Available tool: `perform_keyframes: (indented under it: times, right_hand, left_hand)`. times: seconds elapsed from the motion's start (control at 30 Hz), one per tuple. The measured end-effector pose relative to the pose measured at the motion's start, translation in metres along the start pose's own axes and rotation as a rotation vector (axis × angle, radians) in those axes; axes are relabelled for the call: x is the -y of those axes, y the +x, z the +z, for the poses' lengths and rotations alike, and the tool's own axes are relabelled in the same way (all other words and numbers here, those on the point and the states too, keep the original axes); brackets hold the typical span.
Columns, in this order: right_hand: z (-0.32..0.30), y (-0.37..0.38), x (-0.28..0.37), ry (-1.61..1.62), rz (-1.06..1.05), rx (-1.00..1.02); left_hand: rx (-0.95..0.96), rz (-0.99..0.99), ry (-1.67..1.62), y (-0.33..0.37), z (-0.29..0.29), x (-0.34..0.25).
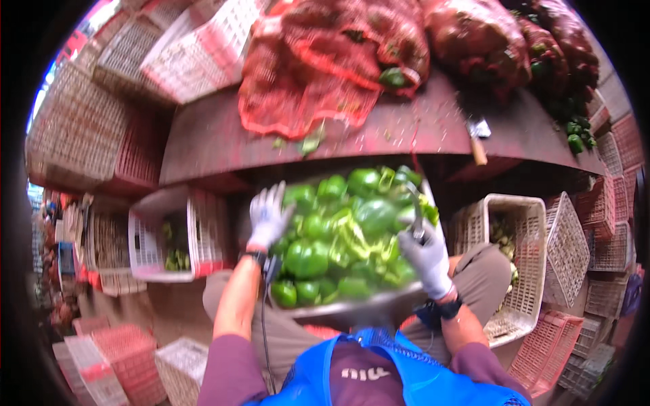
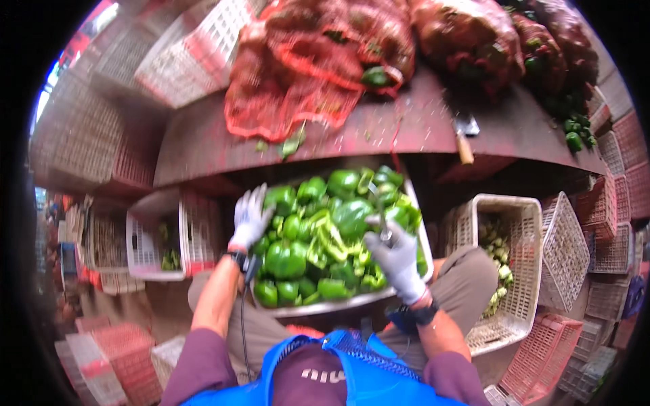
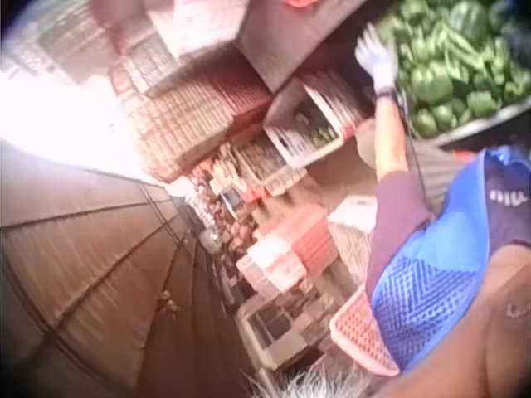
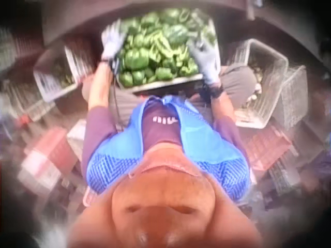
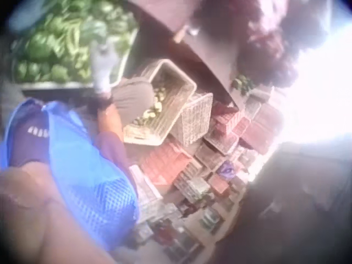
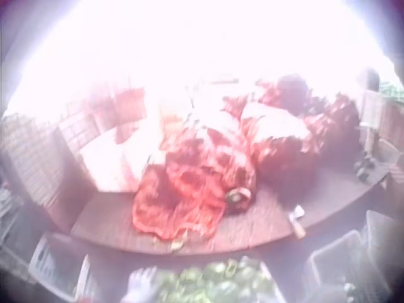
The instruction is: Sorting, trimming, and cleaning green bell peppers into crates and bags.
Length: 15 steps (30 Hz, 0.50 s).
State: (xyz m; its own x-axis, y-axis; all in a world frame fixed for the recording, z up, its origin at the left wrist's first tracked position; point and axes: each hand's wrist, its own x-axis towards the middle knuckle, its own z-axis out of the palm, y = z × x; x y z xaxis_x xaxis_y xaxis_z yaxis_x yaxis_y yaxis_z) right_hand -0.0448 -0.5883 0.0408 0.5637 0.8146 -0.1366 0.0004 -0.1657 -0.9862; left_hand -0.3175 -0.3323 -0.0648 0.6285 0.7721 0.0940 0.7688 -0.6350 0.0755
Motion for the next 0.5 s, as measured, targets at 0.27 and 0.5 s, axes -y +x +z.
perform_keyframes:
  times: [0.27,0.5]
  right_hand:
    - [-0.009,0.010,0.029,0.153,0.121,-0.025]
    - [-0.014,0.022,0.041,0.082,0.110,0.018]
  left_hand:
    - [0.047,-0.065,-0.039,0.004,0.001,-0.016]
    - [0.032,-0.096,-0.101,0.015,0.020,-0.005]
